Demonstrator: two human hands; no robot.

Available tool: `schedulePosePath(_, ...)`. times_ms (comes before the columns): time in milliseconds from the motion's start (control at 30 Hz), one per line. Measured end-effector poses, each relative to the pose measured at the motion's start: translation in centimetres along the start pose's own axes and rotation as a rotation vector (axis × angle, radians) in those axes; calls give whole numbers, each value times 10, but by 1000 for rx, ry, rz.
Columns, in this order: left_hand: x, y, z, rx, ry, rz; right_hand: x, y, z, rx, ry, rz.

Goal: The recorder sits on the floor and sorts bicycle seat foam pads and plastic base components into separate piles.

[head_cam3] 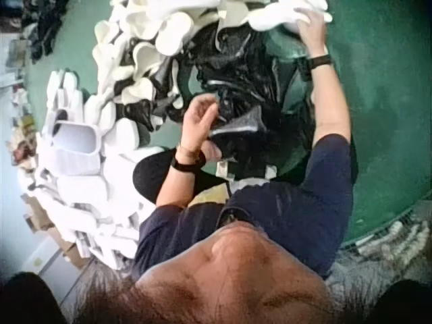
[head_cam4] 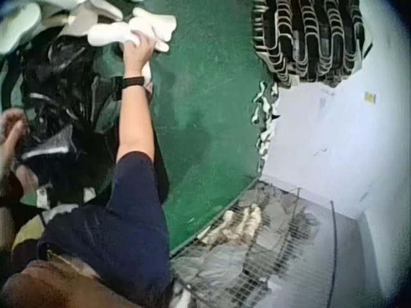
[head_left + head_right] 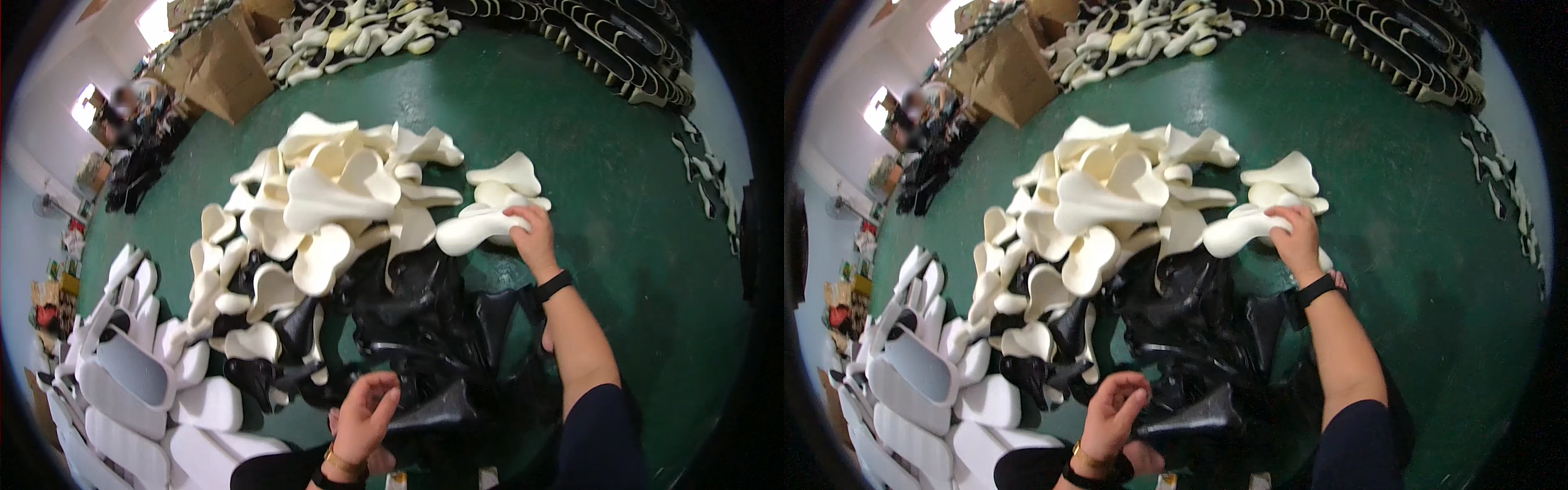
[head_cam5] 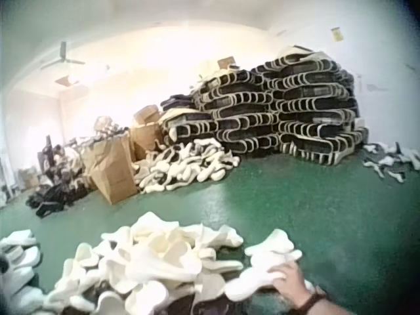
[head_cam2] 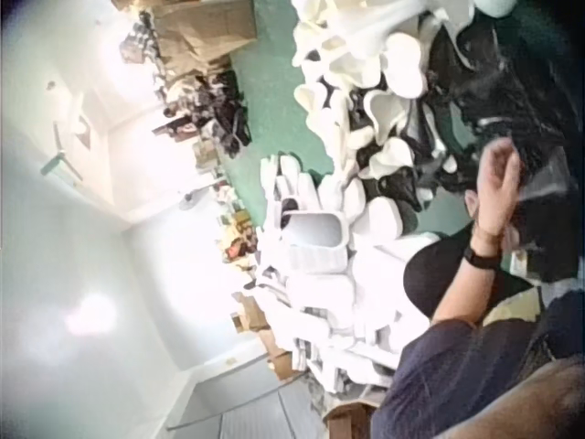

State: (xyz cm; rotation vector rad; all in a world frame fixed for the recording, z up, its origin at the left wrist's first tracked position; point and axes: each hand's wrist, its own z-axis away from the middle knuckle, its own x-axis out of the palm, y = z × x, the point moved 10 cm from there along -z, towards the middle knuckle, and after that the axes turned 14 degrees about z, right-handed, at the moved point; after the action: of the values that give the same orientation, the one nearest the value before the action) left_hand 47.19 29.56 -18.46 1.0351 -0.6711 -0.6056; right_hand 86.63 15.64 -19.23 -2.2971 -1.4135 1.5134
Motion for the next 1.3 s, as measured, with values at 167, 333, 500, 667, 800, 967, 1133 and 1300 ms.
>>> schedulePosePath(167,29,82,33,575,29,-710,-109,-228,24,-655,-436,-36)
schedulePosePath(333,43,92,56,768,-79,-725,-142,-336,94,-853,-556,-588)
schedulePosePath(500,-28,71,48,438,199,-181,-19,-240,124,7,-760,-763)
schedulePosePath(667,-72,73,49,453,282,125,87,-66,274,138,-1044,365)
schedulePosePath(800,-76,78,53,451,280,238,87,-41,341,589,-1223,113)
schedulePosePath(967,-88,83,58,446,300,375,38,-101,258,450,-1129,-206)
schedulePosePath(1133,-102,80,58,466,320,425,-42,-115,172,433,-886,-298)
schedulePosePath(1300,-102,78,58,522,329,534,-131,-156,134,708,-576,-1090)
